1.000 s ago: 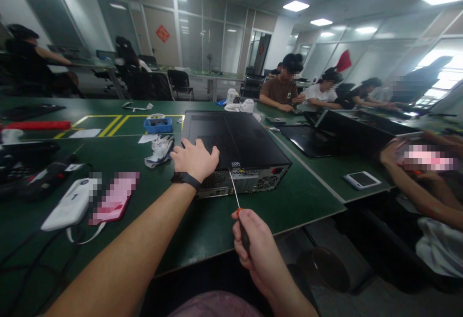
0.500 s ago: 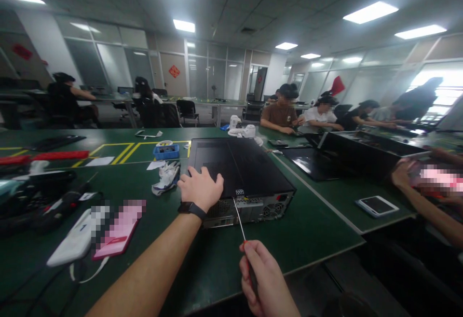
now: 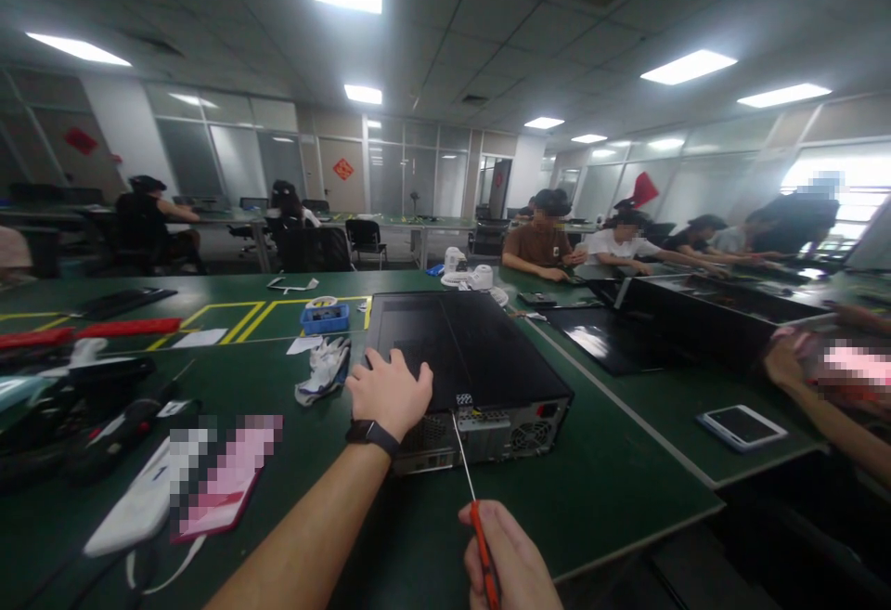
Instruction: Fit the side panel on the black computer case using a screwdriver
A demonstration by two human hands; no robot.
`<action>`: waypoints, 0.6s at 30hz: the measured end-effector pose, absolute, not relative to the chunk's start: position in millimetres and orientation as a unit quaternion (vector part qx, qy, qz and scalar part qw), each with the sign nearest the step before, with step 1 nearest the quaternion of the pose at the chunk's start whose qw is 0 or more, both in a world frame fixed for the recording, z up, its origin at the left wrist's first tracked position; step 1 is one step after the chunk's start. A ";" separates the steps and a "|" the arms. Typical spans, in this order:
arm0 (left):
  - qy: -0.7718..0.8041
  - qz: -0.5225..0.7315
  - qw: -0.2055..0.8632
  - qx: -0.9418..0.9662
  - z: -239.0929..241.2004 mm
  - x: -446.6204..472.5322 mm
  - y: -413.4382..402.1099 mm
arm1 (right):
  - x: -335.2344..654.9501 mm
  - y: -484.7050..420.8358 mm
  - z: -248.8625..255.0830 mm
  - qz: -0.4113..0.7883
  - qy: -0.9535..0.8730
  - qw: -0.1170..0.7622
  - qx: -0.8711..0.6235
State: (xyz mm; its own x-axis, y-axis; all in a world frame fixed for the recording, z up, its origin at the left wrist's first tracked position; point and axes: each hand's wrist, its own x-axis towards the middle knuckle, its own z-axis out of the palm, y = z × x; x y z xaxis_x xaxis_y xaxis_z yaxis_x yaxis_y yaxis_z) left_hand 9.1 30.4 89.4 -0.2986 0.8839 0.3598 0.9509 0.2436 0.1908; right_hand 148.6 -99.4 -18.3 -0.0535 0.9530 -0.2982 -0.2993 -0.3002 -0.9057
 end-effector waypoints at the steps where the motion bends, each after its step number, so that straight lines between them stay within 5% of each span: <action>1: -0.784 -0.188 0.088 -0.586 89.4 9.1 30.4 | 147.4 -98.3 -20.1 0.641 -0.332 0.489 -0.490; 18: -0.786 -0.187 0.087 -0.583 89.0 9.7 30.1 | 148.3 -97.8 -31.7 0.619 -0.338 0.488 -0.515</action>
